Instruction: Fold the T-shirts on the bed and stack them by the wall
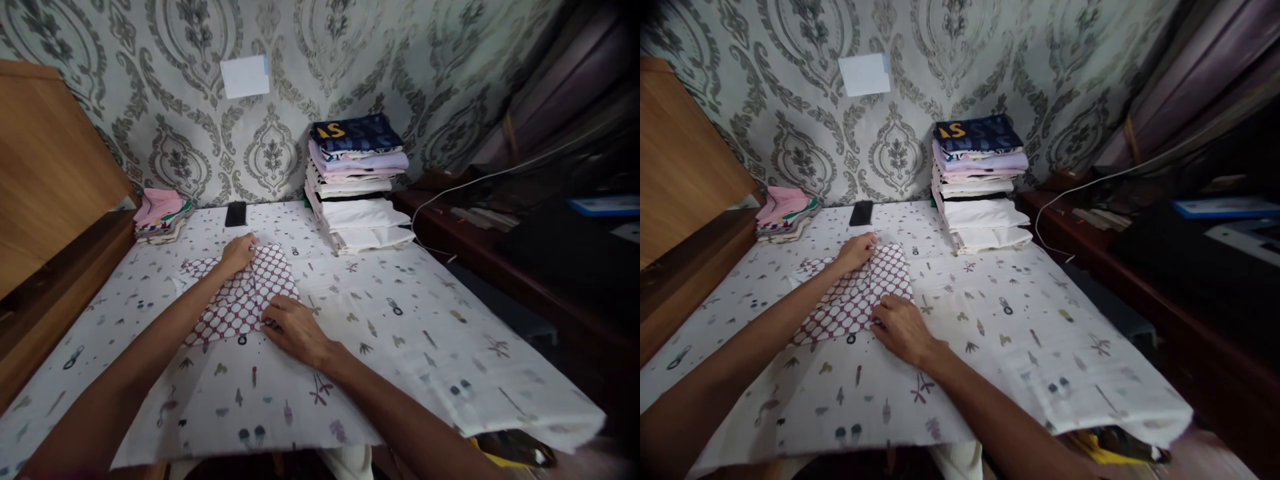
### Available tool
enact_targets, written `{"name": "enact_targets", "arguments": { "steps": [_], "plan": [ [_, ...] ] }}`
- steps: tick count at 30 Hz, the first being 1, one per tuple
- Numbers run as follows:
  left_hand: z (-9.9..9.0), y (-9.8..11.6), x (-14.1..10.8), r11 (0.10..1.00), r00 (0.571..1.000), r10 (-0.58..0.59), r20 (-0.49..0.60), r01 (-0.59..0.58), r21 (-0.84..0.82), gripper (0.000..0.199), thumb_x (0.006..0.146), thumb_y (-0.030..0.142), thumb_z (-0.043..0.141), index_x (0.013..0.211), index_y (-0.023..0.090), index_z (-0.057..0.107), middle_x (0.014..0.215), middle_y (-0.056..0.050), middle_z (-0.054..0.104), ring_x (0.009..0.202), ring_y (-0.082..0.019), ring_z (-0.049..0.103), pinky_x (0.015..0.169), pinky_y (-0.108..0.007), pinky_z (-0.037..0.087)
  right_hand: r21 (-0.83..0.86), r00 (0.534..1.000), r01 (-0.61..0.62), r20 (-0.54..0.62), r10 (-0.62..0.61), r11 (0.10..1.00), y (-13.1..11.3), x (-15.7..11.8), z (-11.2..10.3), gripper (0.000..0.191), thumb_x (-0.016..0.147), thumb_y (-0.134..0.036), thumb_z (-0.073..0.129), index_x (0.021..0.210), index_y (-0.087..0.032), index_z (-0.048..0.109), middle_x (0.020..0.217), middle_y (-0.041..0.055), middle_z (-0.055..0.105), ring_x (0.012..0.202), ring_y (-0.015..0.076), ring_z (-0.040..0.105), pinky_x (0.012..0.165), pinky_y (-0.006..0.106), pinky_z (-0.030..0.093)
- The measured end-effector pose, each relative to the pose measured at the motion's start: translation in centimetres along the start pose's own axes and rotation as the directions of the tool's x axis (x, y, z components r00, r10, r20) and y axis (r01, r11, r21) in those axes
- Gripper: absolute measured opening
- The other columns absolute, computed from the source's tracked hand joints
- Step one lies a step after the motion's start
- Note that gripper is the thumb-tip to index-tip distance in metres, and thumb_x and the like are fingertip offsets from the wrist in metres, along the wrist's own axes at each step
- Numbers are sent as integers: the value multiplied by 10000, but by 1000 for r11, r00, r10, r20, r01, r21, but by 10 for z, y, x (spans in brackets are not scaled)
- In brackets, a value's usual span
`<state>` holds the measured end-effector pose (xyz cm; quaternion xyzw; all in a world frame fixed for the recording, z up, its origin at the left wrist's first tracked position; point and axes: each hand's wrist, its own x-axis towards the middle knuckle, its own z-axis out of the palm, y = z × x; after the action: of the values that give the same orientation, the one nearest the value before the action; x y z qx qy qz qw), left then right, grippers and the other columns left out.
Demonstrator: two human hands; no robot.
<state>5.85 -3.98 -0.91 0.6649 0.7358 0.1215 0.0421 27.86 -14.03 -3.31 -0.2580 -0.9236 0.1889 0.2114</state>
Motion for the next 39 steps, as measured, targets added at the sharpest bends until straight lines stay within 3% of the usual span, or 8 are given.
{"name": "enact_targets", "arguments": {
  "steps": [5, 9, 11, 18, 22, 28, 34, 39],
  "plan": [
    [-5, 5, -10, 1000, 999, 28, -18, -27, 14, 271, 883, 204, 503, 1125, 196, 627, 1137, -100, 684, 1114, -262, 601, 954, -366, 459, 20, 997, 47, -56, -46, 999, -1, -2, 0, 72, 904, -238, 619, 885, -189, 669, 1100, 99, 657, 1042, 238, 559, 926, 386, 443],
    [0, 13, -33, 978, 975, 206, -79, -206, 14, 405, 968, 312, 417, 1327, 157, 522, 1385, -151, 563, 1298, -271, 497, 1107, -411, 363, 7, 994, 105, -27, -105, 994, -1, -3, 1, 102, 909, -240, 605, 974, -182, 659, 1272, 130, 629, 1234, 276, 515, 1046, 445, 402],
    [9, 16, -45, 963, 962, 271, -32, -270, 21, 497, 988, 377, 380, 1418, 135, 442, 1506, -175, 462, 1408, -283, 400, 1168, -441, 286, 2, 993, 120, -1, -120, 993, 0, -4, 2, 131, 916, -236, 591, 1006, -166, 657, 1272, 145, 634, 1273, 283, 506, 1071, 446, 395],
    [26, 17, -58, 981, 958, 190, 215, -195, 2, 649, 1004, 478, 290, 1535, 106, 287, 1651, -172, 190, 1540, -277, 118, 1224, -484, 139, 97, 993, 119, -27, -117, 988, -2, -4, -6, 111, 916, -237, 585, 963, -182, 669, 1158, 116, 692, 1200, 250, 578, 1050, 411, 418],
    [13, 11, -59, 978, 968, 200, 151, -188, -95, 610, 1018, 434, 244, 1538, 120, 291, 1631, -162, 266, 1528, -253, 186, 1218, -475, 177, 233, 975, -94, -174, 137, 968, 3, -9, -24, 162, 944, -237, 502, 971, -197, 657, 1036, 75, 716, 970, 201, 647, 893, 340, 481],
    [13, 11, -52, 954, 948, 295, 120, -285, -95, 630, 1011, 513, 259, 1534, 167, 320, 1637, -140, 267, 1529, -253, 185, 1222, -474, 147, 92, 800, -582, -109, 590, 808, 15, -20, -39, 145, 889, -333, 590, 942, -200, 615, 867, 40, 676, 760, 198, 612, 691, 316, 431],
    [31, 17, -40, 962, 941, 270, 204, -274, -10, 718, 982, 574, 329, 1558, 151, 261, 1646, -177, 200, 1536, -306, 129, 1218, -515, 92, -114, 826, -563, -102, 554, 818, 8, -20, -28, 205, 823, -358, 685, 903, -197, 587, 1002, 86, 639, 981, 263, 601, 783, 348, 436],
    [26, 17, -52, 965, 956, 262, 129, -260, -39, 690, 1005, 557, 255, 1561, 150, 245, 1655, -159, 192, 1539, -277, 129, 1224, -513, 102, -98, 816, -577, -96, 570, 811, 10, -16, -24, 232, 807, -359, 663, 683, -216, 530, 861, 49, 597, 830, 223, 584, 705, 327, 421]
  ]
}}
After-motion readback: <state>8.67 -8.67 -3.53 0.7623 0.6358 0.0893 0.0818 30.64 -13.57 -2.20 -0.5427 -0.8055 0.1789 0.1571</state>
